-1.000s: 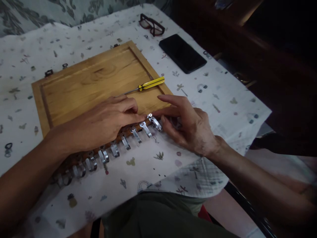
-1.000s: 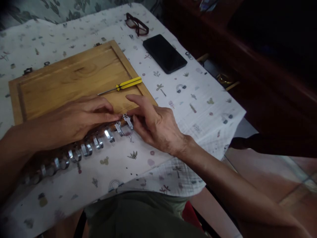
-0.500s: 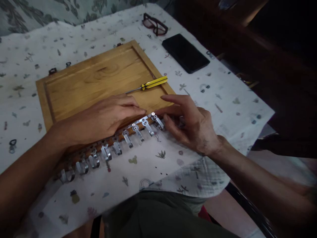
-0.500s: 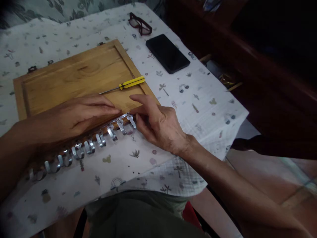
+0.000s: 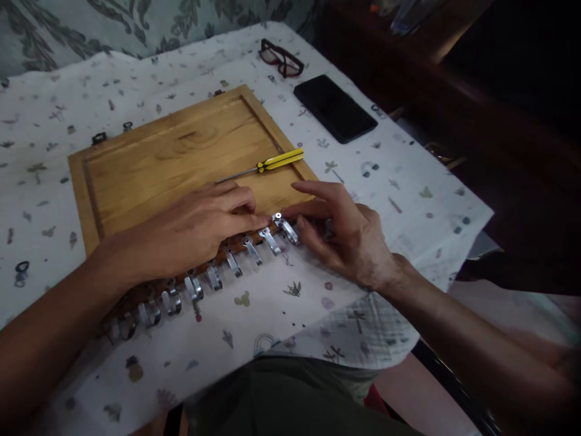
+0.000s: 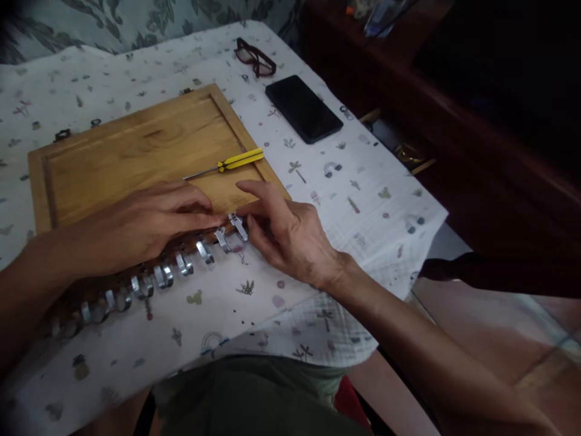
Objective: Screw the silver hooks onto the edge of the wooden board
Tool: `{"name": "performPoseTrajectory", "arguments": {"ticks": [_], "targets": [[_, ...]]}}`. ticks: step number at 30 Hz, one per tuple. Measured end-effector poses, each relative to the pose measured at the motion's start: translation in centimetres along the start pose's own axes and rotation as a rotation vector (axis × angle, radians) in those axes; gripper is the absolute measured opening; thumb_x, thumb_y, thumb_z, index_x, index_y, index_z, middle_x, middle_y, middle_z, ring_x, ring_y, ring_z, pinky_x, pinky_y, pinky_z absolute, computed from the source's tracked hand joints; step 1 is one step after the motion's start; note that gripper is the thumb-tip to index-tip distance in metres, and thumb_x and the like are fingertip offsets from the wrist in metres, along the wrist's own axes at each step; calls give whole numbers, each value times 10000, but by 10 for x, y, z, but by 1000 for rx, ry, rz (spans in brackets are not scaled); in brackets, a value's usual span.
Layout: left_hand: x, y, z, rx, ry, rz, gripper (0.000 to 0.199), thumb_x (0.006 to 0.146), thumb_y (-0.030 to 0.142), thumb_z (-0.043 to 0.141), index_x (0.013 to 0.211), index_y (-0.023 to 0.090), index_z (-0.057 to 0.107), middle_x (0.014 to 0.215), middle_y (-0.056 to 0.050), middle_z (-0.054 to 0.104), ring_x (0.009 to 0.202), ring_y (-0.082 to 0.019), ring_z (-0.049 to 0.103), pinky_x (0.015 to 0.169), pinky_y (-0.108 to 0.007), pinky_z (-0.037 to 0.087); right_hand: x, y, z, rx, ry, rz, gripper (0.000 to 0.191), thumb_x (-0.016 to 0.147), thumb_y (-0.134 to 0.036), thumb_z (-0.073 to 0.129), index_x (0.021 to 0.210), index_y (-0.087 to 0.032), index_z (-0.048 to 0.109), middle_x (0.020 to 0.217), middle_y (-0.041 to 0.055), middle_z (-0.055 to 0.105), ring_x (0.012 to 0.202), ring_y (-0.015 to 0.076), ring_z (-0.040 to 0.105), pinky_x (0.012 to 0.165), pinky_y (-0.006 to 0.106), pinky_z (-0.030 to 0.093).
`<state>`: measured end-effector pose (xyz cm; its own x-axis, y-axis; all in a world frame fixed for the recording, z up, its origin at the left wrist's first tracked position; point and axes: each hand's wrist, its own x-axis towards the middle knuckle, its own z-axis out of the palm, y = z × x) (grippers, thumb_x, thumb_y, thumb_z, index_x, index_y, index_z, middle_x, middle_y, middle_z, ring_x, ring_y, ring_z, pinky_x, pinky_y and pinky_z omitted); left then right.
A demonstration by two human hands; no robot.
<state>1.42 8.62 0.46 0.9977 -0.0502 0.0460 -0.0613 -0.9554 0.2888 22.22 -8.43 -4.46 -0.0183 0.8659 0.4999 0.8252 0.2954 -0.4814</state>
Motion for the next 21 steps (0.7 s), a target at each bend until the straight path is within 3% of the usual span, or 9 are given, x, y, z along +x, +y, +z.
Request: {"name": "performPoseTrajectory", "arguments": {"ticks": [5,13,15,17,21], "targets": [[0,5,-3,74,1,59,386,1084,109,436,1364,175,693,1109,-72,664,1034,-226,611,880,-351,487,1,2,0,43,10,-6,389,1028,-141,556,1402,-199,463,1037,48,834,693,112,733,590,230,561],[0,7,4,23,23,-6,433,1031,21,491,1364,220,682,1092,-46,650,1031,-209,615,867,-330,459,3,7,-8,70,47,19,382,1067,-177,483,1444,-210,435,1076,48,822,661,95,728,593,203,583],[0,7,4,23,26,-6,448,1014,-1,492,1345,225,690,1109,-46,657,1030,-206,616,872,-327,458,12,13,-14,9,57,41,313,1059,-185,498,1370,-215,517,1070,43,815,660,103,717,608,224,584],[1,8,3,32,27,-8,415,1019,13,497,1311,217,709,1096,-48,659,1021,-206,616,857,-320,457,27,21,-17,-75,55,64,224,1039,-205,530,1242,-216,624,1067,53,804,746,148,727,693,290,601],[1,8,1,46,-1,1,416,1018,7,464,1270,196,735,1032,-51,644,981,-200,608,832,-313,451,60,45,-13,-184,-43,51,312,978,-256,590,1259,-181,700,1253,151,763,1155,326,669,981,499,554]]}}
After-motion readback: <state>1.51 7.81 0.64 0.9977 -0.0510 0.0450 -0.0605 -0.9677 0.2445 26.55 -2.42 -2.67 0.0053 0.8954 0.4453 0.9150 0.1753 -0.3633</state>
